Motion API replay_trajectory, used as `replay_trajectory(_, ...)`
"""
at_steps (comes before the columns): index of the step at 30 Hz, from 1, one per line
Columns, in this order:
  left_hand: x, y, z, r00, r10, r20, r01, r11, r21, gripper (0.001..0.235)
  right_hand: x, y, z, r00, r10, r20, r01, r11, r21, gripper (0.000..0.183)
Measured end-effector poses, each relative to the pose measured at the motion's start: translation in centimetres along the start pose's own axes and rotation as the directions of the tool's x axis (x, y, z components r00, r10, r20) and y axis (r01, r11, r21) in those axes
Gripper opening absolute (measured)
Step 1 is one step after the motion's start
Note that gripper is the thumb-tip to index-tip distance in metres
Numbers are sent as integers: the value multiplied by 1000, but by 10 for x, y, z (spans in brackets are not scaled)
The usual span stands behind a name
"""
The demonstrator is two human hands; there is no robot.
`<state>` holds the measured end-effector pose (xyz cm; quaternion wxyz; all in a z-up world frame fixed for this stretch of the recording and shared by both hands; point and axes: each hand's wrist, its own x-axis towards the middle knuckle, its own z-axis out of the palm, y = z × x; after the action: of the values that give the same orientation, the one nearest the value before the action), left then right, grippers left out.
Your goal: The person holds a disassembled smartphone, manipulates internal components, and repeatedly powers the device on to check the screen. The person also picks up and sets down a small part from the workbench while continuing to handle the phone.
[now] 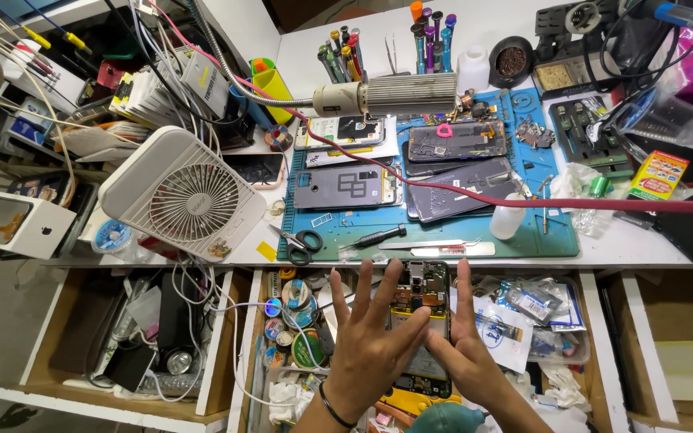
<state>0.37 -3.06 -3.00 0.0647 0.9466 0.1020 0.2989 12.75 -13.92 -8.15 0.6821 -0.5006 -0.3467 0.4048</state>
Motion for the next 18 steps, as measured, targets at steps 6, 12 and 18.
replay_trajectory(6, 12, 10, -2, 746, -644, 170, 617, 573, -539, 90, -1, 2, -1, 997, 66, -28, -66, 998, -5, 100)
replay_trajectory(12, 18, 18, 13, 526, -705, 475, 741, 106, -663, 115, -3, 4, 0, 999, 35, -22, -37, 996, -78, 98)
replay_trajectory(18, 25, 20, 7, 481, -721, 499, 744, 35, -667, 112, -4, 10, -5, 999, 25, 33, -20, 990, -136, 98)
